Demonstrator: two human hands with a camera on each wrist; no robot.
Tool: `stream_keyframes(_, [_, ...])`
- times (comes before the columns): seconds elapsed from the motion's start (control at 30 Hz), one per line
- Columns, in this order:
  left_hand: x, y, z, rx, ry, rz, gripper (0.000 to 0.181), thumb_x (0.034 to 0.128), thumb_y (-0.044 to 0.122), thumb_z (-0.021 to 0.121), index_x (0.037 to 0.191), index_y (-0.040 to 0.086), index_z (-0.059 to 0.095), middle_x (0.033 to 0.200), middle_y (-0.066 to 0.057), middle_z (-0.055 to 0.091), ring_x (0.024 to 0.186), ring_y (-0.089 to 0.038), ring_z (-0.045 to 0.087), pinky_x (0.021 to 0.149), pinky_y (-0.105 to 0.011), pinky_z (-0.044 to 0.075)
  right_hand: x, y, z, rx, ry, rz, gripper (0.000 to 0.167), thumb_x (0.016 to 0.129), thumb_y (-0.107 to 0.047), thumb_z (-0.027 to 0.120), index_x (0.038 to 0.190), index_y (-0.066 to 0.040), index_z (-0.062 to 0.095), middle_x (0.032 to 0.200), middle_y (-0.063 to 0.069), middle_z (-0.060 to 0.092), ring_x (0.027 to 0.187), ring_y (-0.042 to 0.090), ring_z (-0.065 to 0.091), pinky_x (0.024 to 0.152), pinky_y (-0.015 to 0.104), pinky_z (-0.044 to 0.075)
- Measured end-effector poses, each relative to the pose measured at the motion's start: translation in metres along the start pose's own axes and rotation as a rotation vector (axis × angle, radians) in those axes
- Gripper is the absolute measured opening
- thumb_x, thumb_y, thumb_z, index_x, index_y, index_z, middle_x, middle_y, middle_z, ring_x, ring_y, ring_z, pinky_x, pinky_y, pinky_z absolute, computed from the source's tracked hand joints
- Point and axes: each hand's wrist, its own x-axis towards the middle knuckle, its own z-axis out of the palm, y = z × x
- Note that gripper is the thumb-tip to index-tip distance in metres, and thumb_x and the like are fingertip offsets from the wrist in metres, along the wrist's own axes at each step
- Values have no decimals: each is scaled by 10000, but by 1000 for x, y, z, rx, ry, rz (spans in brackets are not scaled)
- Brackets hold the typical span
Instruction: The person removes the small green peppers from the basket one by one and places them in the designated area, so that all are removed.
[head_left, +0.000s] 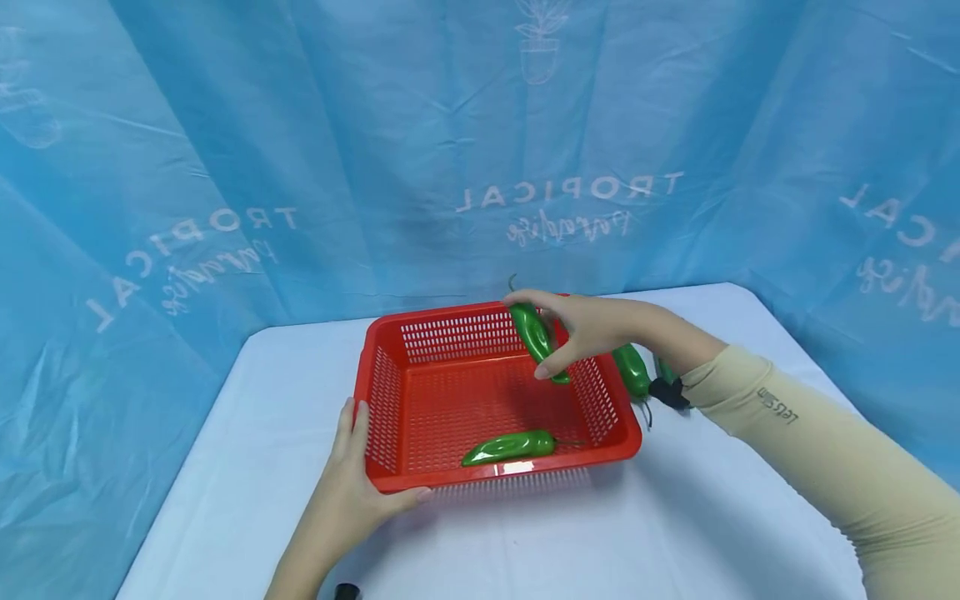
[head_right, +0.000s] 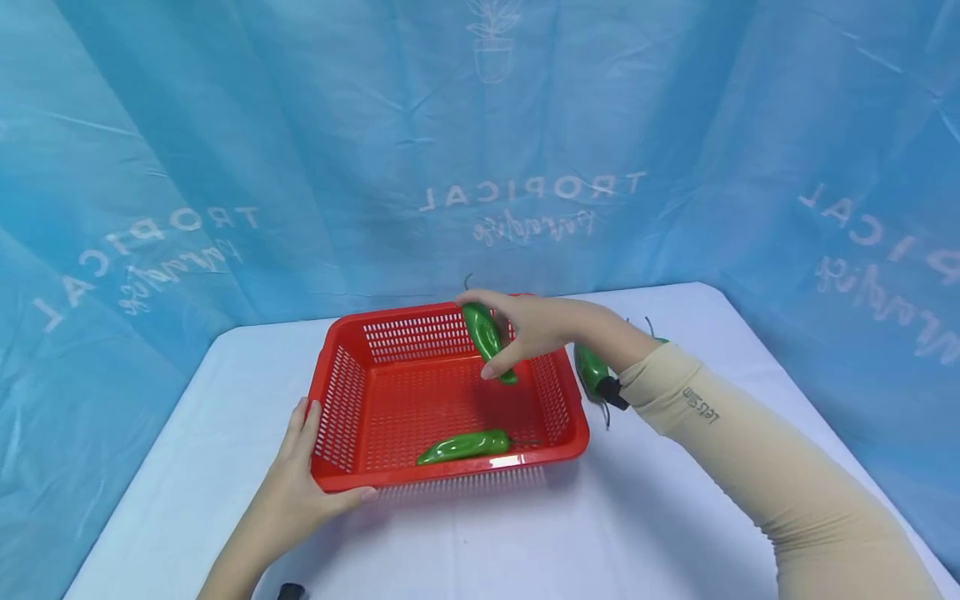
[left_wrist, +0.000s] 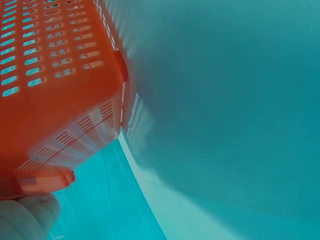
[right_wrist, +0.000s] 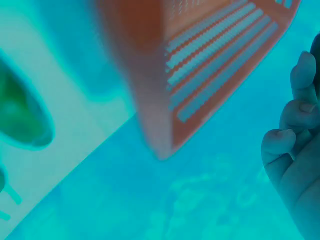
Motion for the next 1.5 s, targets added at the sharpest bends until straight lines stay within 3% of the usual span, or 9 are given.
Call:
stream_keyframes(0.1, [-1,-1,-1,-14,13,14,1422,555,758,810,1610,154,73,1652,-101,94,1420,-368,339,897,-547,568,-15,10,-9,10,31,12,999,782,-465,822,1546,-388,182,1546,21,333,1415,383,348,1004,559,494])
stream_keyframes(0.23, [-2,-1,-2,-18,7,7,1422,569,736,820,1611,150,49,1648,-101,98,1400,-357,354,873,-537,579,-35,26,-16,-4,72,46,991,781,-437,830,1539,-370,194,1289,74,511,1149,328,510,783,431,546])
stream_keyframes(0.33, [-2,-1,-3,-21,6,4,1405,578,715,831,1612,169,51,1651,-106,88,1414,-368,332,859,-540,583,-47,38,-17,-10,102,99,1002,769,-431,839,1537,-369,198,1160,86,537,1035,297,510,677,365,513])
stream_keyframes(0.47, [-2,-1,-5,-35,6,-4,1390,580,686,848,1612,195,57,1652,-96,86,1417,-362,328,851,-538,586,-59,54,-15,-4,138,151,998,763,-431,842,1530,-390,204,1172,79,555,1087,302,498,685,355,525])
stream_keyframes(0.67, [-3,-1,-5,-39,5,-10,1400,575,692,847,1613,198,47,1654,-92,83,1412,-359,339,865,-543,580,-69,70,-17,-2,150,133,988,793,-404,823,1544,-346,184,992,65,615,916,264,566,664,373,511])
stream_keyframes(1.03, [-3,-3,-4,-32,4,0,1414,571,729,825,1612,183,40,1655,-88,79,1419,-358,334,889,-540,573,-84,102,-12,14,173,201,994,799,-398,821,1551,-337,173,890,72,584,796,248,548,628,355,482])
stream_keyframes(1.23, [-2,-3,-5,-23,3,-3,1434,558,739,824,1612,168,36,1656,-94,70,1421,-361,340,925,-547,554,-83,125,-1,42,150,244,982,817,-370,806,1552,-269,163,939,82,559,844,242,554,658,360,502])
stream_keyframes(1.5, [-2,-2,-6,13,0,9,1460,559,764,803,1606,104,27,1663,-114,50,1427,-387,345,989,-571,507,-76,148,13,-12,102,314,993,791,-449,807,1539,-225,194,1036,104,573,919,212,557,772,365,500])
